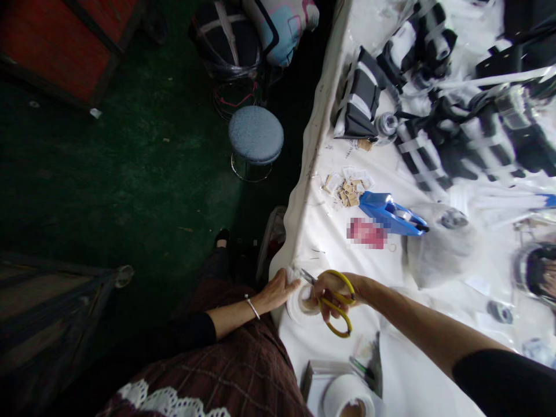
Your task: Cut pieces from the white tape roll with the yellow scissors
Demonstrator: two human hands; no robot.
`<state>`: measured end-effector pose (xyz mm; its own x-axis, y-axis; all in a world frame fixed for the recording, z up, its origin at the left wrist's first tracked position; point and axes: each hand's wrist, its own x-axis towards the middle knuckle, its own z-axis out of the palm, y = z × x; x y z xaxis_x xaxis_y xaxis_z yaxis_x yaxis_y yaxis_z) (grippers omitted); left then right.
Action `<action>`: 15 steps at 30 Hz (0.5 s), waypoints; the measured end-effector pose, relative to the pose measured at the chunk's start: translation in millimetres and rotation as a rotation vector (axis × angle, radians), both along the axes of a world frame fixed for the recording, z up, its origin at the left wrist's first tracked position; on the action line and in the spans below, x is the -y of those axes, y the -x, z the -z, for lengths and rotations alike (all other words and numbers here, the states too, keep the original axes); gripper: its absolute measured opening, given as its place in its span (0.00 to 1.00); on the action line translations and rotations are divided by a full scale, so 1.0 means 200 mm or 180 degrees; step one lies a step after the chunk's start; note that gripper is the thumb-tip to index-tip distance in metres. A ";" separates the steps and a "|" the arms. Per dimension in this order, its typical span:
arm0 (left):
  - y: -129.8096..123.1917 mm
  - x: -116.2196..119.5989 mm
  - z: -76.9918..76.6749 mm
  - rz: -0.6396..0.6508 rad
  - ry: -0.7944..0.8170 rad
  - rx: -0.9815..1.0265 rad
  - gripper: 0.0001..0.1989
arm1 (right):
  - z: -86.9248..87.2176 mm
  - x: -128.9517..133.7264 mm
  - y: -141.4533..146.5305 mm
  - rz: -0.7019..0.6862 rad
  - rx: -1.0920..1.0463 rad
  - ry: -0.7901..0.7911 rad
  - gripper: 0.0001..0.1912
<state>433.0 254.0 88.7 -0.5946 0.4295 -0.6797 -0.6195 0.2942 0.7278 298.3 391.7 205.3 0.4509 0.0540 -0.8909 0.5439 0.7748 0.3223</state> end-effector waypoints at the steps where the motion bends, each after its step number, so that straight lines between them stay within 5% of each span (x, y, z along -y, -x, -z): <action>1: 0.00 0.00 0.01 -0.0023 -0.0027 0.0008 0.27 | 0.00 0.00 0.01 0.0033 0.0095 -0.0022 0.14; 15: -0.03 -0.06 0.01 0.0246 0.0173 -0.0044 0.28 | 0.06 0.06 0.09 -0.0032 0.0594 -0.0533 0.14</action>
